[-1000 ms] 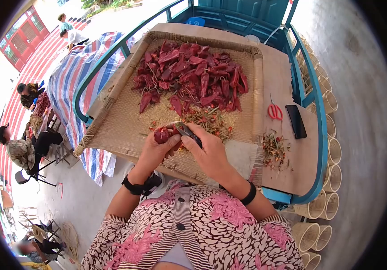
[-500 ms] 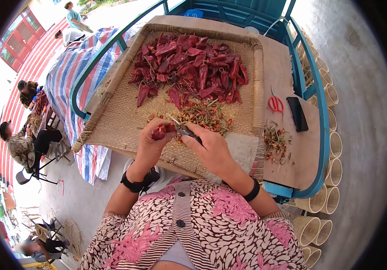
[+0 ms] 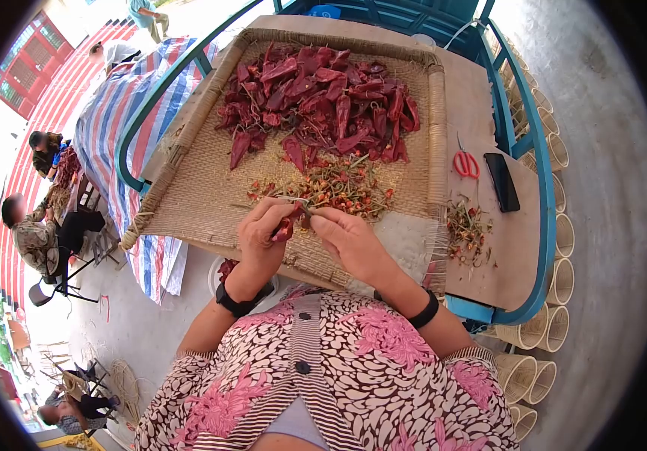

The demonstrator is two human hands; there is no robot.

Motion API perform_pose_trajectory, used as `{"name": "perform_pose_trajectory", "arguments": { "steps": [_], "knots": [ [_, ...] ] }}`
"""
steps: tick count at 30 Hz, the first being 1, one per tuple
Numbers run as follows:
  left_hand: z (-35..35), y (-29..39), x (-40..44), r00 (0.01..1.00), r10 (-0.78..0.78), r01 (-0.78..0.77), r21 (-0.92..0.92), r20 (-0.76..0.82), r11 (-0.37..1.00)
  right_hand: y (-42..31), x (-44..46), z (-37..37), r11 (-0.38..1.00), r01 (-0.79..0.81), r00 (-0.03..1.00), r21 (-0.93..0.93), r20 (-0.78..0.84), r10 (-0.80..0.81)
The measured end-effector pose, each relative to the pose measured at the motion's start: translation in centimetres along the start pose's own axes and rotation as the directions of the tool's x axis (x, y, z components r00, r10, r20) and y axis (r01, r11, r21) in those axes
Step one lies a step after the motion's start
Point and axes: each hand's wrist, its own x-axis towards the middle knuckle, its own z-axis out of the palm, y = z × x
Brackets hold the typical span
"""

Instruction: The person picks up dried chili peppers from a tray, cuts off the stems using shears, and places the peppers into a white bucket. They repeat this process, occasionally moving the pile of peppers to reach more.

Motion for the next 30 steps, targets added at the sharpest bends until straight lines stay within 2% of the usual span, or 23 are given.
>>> {"name": "perform_pose_trajectory", "arguments": {
  "steps": [1,4,7,10,12,13,14,16,19,21,23,25,26,28,29,30],
  "knots": [
    [0.2,-0.2,-0.3,1.000,-0.027,0.027,-0.045,-0.008,0.999,-0.1,-0.1,-0.2,0.972,-0.140,0.989,0.187,0.076,0.127],
    [1.0,-0.8,-0.7,0.993,-0.117,0.111,-0.191,-0.020,0.975,-0.9,-0.3,0.3,0.840,-0.303,0.953,0.450,0.147,0.265],
    [1.0,-0.9,-0.5,0.988,-0.156,0.150,-0.282,0.001,0.948,-0.6,-0.1,-0.1,0.611,-0.433,0.901,0.663,0.314,0.298],
    [0.7,-1.4,-0.2,0.984,-0.163,0.175,-0.307,0.065,0.935,-0.1,-0.1,-0.1,0.487,-0.449,0.893,0.749,0.386,0.230],
    [0.2,-1.6,0.1,0.972,-0.168,0.206,-0.259,0.163,0.944,0.6,-0.3,0.3,0.768,-0.257,0.966,0.587,0.132,0.222],
    [-0.5,-1.2,0.5,0.957,-0.173,0.222,-0.205,0.231,0.953,1.0,-0.4,0.5,0.873,-0.166,0.983,0.459,0.008,0.183],
    [-1.0,-0.8,0.9,0.937,-0.183,0.234,-0.149,0.296,0.961,1.0,-0.5,0.8,0.911,-0.133,0.986,0.390,-0.043,0.162],
    [-1.4,-0.3,1.5,0.935,-0.125,0.120,0.033,0.332,0.992,0.9,-0.6,1.4,0.968,-0.080,0.984,0.237,-0.135,0.114],
    [-1.6,0.8,1.9,0.917,-0.088,-0.018,0.260,0.390,0.965,1.4,-0.4,1.7,0.974,-0.061,0.979,0.220,-0.179,0.101],
    [-1.4,-0.1,1.5,0.893,-0.098,-0.080,0.370,0.439,0.926,2.8,0.5,1.6,0.981,0.163,0.920,-0.109,-0.341,-0.191],
    [-0.8,-3.1,-0.6,0.861,-0.137,-0.117,0.453,0.490,0.884,2.1,0.1,1.2,0.958,0.225,0.884,-0.180,-0.375,-0.278],
    [-1.6,-2.7,-0.8,0.855,-0.117,-0.114,0.404,0.505,0.908,-1.7,-0.9,0.1,0.980,0.193,0.922,0.041,-0.351,-0.167],
    [-2.3,-2.4,-1.2,0.846,-0.116,-0.108,0.380,0.521,0.919,-1.2,-0.6,-0.5,0.985,0.072,0.946,0.154,-0.322,-0.019],
    [-3.4,-2.9,-0.4,0.869,-0.191,-0.016,0.412,0.457,0.911,0.4,0.0,-1.7,0.920,-0.184,0.940,0.347,-0.211,0.268],
    [-3.9,-3.7,0.9,0.883,-0.217,0.022,0.427,0.415,0.904,0.5,0.4,-2.2,0.791,-0.257,0.935,0.556,-0.065,0.349],
    [-4.4,-4.6,1.8,0.883,-0.269,0.076,0.449,0.384,0.890,0.7,0.4,-2.7,0.607,-0.338,0.914,0.720,0.097,0.394]
  ]
}}
